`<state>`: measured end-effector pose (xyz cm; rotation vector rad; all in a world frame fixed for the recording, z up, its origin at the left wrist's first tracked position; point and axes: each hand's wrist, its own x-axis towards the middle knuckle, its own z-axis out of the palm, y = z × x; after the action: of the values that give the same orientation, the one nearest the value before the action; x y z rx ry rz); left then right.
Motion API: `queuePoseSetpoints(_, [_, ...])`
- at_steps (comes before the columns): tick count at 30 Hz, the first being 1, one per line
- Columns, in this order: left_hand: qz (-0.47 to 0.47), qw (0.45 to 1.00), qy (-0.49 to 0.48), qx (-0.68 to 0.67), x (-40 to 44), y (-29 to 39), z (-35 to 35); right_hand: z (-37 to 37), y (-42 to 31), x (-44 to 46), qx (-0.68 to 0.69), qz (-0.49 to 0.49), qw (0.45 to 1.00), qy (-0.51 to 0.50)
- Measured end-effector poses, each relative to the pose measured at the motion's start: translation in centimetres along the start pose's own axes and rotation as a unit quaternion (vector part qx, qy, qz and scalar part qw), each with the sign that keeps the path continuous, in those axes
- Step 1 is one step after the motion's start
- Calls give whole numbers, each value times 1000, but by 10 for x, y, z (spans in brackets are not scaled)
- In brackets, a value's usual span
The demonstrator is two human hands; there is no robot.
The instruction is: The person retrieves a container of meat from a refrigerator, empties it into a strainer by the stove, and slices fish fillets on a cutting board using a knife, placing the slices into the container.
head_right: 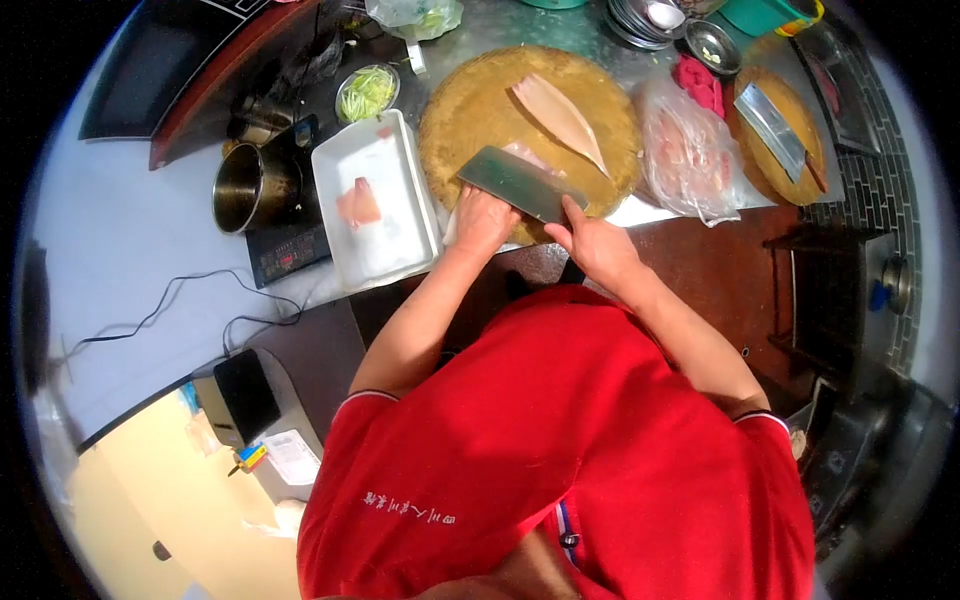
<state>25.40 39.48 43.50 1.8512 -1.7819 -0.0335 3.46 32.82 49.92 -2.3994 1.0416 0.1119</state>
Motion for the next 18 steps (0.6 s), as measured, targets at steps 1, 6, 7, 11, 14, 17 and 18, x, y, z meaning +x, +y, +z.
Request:
queuePoseSetpoints(1, [-1,1000,-5,-1,-1,0,0,1,1,-2,1,-3,1000,6])
queuePoseSetpoints(6, [21,999,-19,25,-5,-6,-3,7,12,21,37,-21,999,11])
queuePoseSetpoints(7, [22,999,-31,39,-4,-6,-6,8,13,25,40,-28,999,13])
queuePoseSetpoints(11, [22,999,25,2,-3,0,-9,8,9,16,15,-34,999,26])
queuePoseSetpoints(14, [9,1000,8,-23,-3,-2,-7,6,5,3,15,-32,999,27])
queuePoseSetpoints(17, [16,1000,-5,-13,-6,-4,-8,9,7,12,37,-38,998,34])
queuePoseSetpoints(18, [16,1000,-6,-17,-6,-5,-9,10,8,23,51,-41,997,37])
